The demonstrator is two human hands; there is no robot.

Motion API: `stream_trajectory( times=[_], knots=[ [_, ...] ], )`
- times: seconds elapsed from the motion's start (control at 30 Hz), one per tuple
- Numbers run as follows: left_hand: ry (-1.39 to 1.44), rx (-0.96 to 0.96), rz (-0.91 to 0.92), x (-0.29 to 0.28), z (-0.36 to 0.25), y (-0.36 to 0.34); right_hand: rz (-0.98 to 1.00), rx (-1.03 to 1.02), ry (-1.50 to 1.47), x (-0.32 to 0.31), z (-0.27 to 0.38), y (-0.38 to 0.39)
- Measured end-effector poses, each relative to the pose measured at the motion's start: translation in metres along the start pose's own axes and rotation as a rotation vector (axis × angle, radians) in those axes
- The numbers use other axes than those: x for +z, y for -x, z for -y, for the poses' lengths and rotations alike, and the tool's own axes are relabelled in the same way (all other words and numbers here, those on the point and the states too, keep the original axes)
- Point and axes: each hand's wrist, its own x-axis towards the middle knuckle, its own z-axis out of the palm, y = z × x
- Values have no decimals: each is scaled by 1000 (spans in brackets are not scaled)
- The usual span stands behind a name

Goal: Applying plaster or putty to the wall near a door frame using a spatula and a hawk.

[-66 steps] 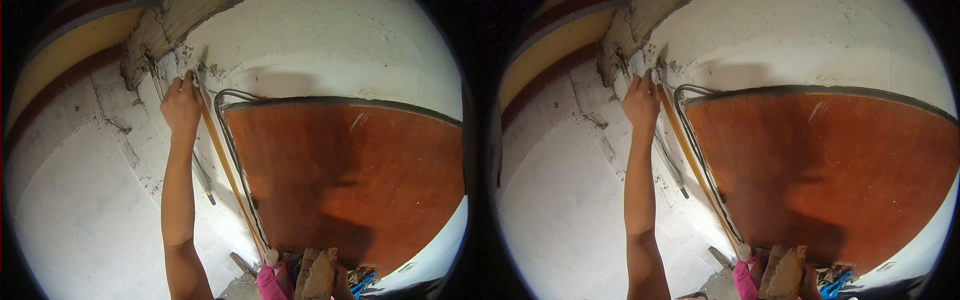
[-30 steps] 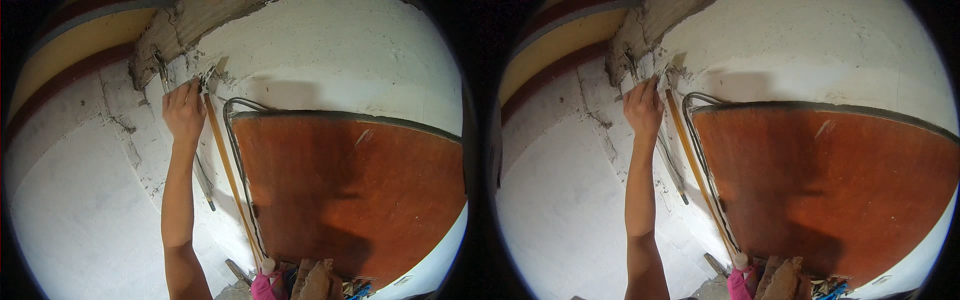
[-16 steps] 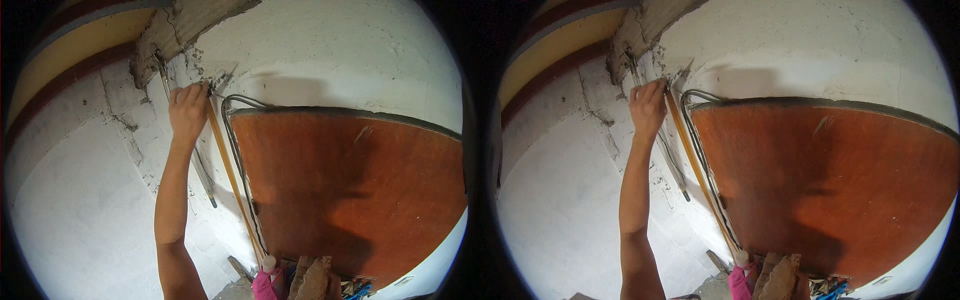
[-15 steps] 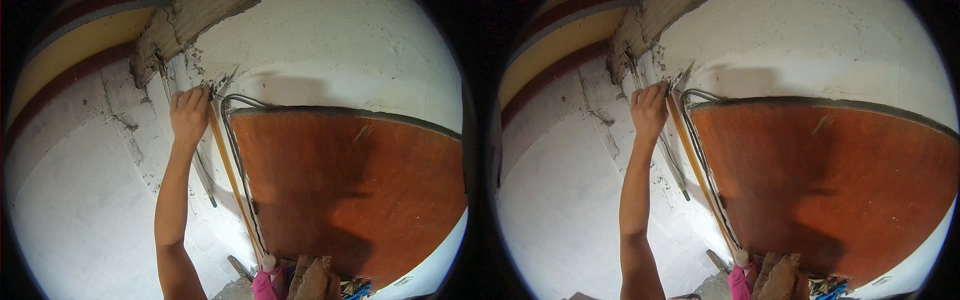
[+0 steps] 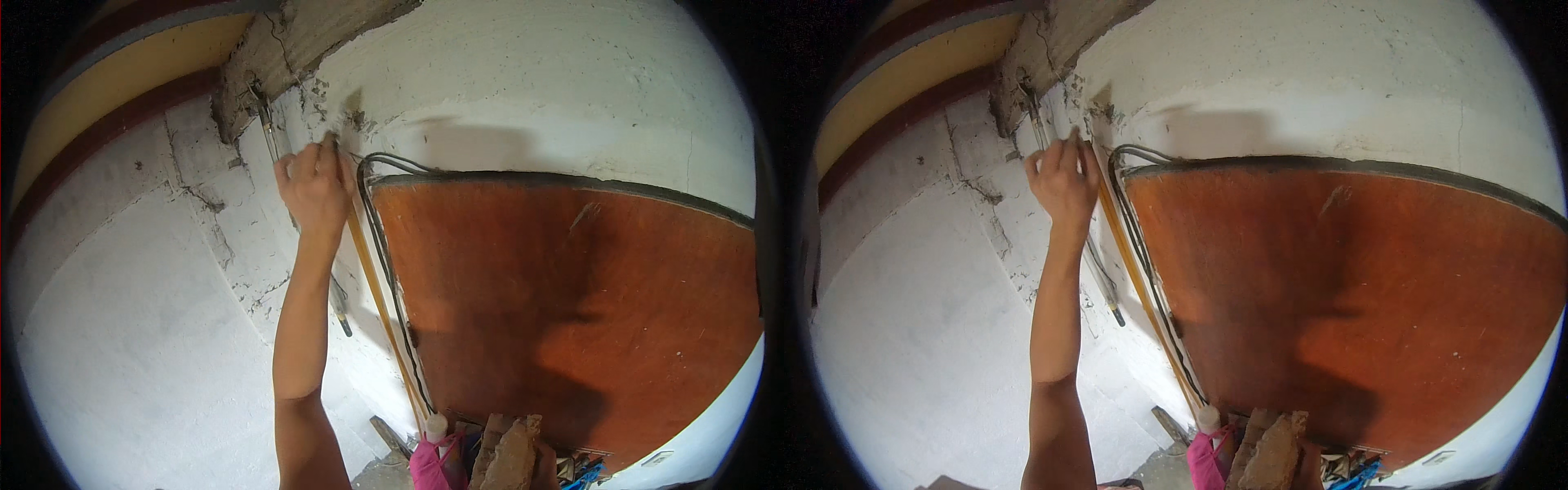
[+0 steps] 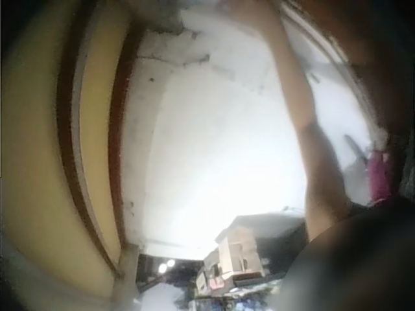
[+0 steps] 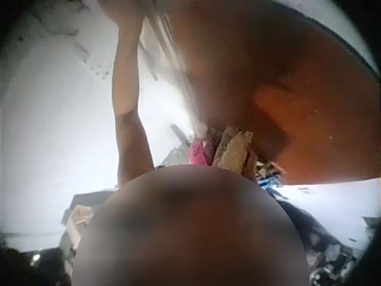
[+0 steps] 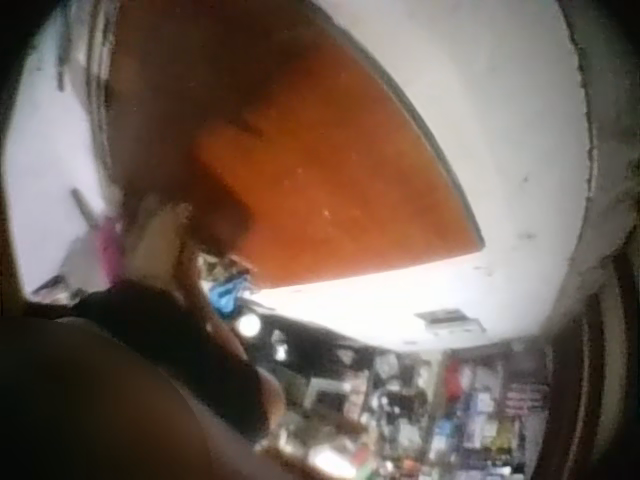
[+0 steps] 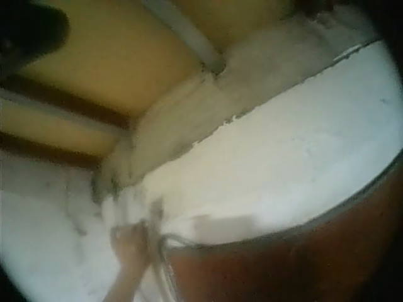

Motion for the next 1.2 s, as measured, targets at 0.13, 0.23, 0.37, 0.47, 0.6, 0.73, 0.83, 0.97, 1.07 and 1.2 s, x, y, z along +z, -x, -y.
stream_trajectory(
  times=[0.13,0.23,0.37,0.47,0.6,0.73,0.83,0.97,1.07,1.2],
  knots=[
    [-51,-63,61,0,-6,-4,47,-69,68,-3,1,4],
    [13,6,49,-4,-11,-2,-10,-77,56,-8,3,-2],
    [5,-50,47,-9,-11,-4,-38,-90,9,-15,2,-9],
    [-7,-61,91,-12,-20,-5,80,-126,50,-7,-1,-4],
    [65,23,-43,-15,-24,-7,-13,-151,66,13,0,10],
    [-69,-204,75,-6,-9,-17,-10,-98,76,16,3,19],
    [-27,-84,73,-1,-10,-12,106,-113,83,7,3,13],
    [14,-34,49,-1,-8,-4,89,-163,81,0,2,6],
    [-22,-80,24,-3,-4,-5,-4,-188,98,4,1,10],
    [3,28,131,-3,-8,-6,176,-167,109,14,0,23]
  ],
)
